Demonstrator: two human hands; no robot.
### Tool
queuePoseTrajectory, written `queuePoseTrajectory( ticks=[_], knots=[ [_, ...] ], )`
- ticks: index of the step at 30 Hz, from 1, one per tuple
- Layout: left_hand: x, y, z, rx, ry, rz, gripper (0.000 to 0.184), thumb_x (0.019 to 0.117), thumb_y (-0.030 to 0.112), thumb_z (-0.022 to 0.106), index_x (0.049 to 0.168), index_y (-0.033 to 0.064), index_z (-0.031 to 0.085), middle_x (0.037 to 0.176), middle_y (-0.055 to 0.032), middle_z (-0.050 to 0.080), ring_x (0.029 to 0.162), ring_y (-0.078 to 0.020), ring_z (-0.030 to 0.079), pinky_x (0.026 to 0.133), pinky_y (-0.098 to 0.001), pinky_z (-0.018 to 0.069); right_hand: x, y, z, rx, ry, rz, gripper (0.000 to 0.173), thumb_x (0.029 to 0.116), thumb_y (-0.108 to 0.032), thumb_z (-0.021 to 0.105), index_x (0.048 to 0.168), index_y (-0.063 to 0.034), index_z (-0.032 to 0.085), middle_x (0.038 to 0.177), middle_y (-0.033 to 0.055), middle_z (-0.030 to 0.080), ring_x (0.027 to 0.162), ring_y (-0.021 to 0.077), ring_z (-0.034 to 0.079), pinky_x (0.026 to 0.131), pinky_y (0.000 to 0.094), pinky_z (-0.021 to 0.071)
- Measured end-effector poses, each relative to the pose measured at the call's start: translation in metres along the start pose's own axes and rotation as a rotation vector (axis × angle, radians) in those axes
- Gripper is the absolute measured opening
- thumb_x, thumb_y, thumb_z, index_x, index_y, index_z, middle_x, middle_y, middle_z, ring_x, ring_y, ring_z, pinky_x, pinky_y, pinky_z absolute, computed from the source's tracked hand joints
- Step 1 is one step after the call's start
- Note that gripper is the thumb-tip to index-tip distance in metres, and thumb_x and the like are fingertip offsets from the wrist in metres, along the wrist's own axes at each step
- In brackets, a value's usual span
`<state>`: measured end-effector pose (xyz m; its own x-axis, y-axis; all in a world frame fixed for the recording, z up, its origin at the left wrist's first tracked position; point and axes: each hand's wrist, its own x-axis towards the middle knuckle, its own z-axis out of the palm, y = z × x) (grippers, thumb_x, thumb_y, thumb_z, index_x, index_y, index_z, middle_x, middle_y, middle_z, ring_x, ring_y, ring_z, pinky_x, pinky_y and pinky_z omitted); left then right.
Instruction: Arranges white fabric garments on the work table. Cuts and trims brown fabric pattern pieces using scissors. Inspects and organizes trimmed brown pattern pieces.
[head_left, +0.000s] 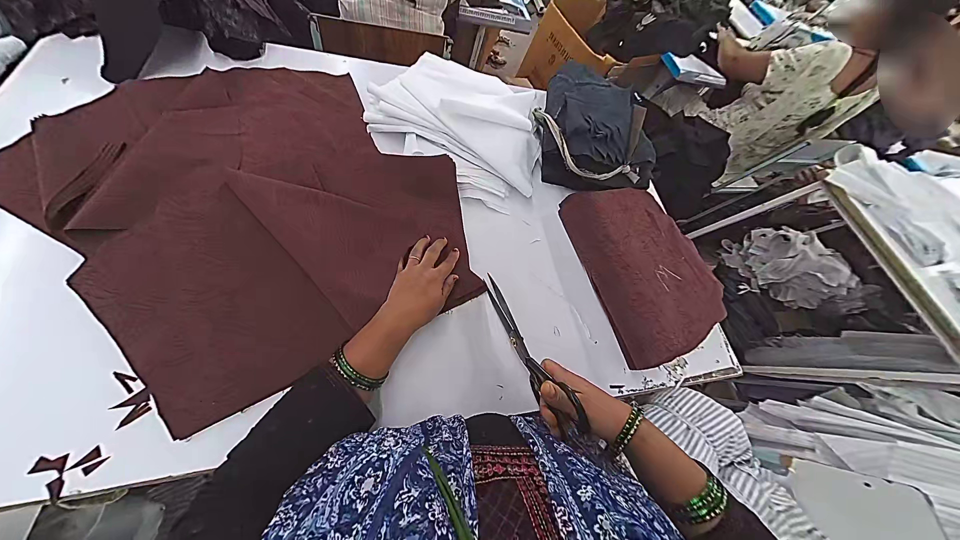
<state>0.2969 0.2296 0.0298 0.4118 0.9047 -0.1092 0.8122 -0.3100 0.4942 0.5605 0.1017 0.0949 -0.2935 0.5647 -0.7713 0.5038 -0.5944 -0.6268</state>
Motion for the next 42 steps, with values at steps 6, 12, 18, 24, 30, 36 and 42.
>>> queuePoseTrajectory(
  ticks=[6,12,18,24,30,36,42],
  knots=[
    [0.001,-0.006,-0.001,-0.033,0.025,0.037,0.048,0.1108,0.025,0.042,0.155,0.0043,0.043,0.165,-0.0153,0.034,0.156,-0.0389,0.020,0.120,-0.0598,0.0237,-0.016,0.001,-0.009,-0.084,-0.060,0.046,0.087,0.0727,-0.083,0.062,0.111,-0.0069,0.044,0.071,-0.0071,0.053,0.059,0.0042,0.057,0.061,0.0219,0.0518],
    [0.003,-0.009,-0.002,-0.056,0.017,-0.014,0.055,0.1101,0.032,0.044,0.157,0.0032,0.038,0.169,-0.0188,0.022,0.155,-0.0423,0.022,0.121,-0.0570,0.0258,-0.021,0.011,-0.011,-0.170,-0.123,0.035,0.098,0.0617,-0.097,0.058,0.109,-0.0106,0.050,0.075,-0.0098,0.052,0.061,-0.0022,0.051,0.058,0.0169,0.0443],
    [0.004,-0.003,-0.010,-0.060,-0.084,-0.092,0.063,0.1102,0.041,0.041,0.162,0.0075,0.027,0.173,-0.0157,0.005,0.155,-0.0406,0.023,0.119,-0.0548,0.0298,0.007,-0.020,0.005,-0.136,-0.012,0.073,0.073,0.0853,-0.067,0.061,0.116,-0.0032,0.043,0.074,-0.0049,0.052,0.061,0.0038,0.055,0.061,0.0226,0.0486],
    [0.006,-0.002,-0.011,-0.090,-0.115,-0.125,0.072,0.1078,0.048,0.044,0.164,0.0084,0.022,0.173,-0.0156,0.001,0.150,-0.0403,0.033,0.115,-0.0540,0.0364,0.017,-0.027,0.010,-0.083,0.025,0.067,0.071,0.0842,-0.068,0.062,0.113,-0.0066,0.042,0.070,-0.0070,0.051,0.058,0.0033,0.055,0.059,0.0214,0.0498],
    [0.006,-0.003,-0.012,-0.134,-0.112,-0.116,0.072,0.1076,0.046,0.046,0.163,0.0070,0.023,0.173,-0.0158,0.002,0.149,-0.0401,0.035,0.114,-0.0540,0.0377,0.019,-0.023,0.020,0.068,0.124,0.048,0.058,0.0854,-0.058,0.070,0.104,-0.0098,0.043,0.061,-0.0098,0.046,0.049,0.0004,0.048,0.051,0.0173,0.0440],
    [0.006,-0.003,-0.011,-0.121,-0.100,-0.118,0.073,0.1065,0.047,0.049,0.163,0.0082,0.023,0.173,-0.0154,0.002,0.149,-0.0393,0.036,0.113,-0.0546,0.0384,0.018,-0.017,0.024,0.115,0.175,-0.016,0.054,0.0839,-0.055,0.075,0.097,-0.0123,0.044,0.058,-0.0116,0.045,0.046,-0.0016,0.046,0.048,0.0150,0.0416],
    [0.005,-0.004,-0.009,-0.105,-0.079,-0.107,0.074,0.1058,0.046,0.051,0.163,0.0068,0.025,0.173,-0.0162,0.003,0.149,-0.0394,0.036,0.113,-0.0550,0.0387,0.020,-0.014,0.029,0.175,0.208,-0.020,0.035,0.0893,-0.033,0.073,0.094,-0.0115,0.046,0.054,-0.0106,0.043,0.044,-0.0014,0.043,0.046,0.0143,0.0380]
  ],
)
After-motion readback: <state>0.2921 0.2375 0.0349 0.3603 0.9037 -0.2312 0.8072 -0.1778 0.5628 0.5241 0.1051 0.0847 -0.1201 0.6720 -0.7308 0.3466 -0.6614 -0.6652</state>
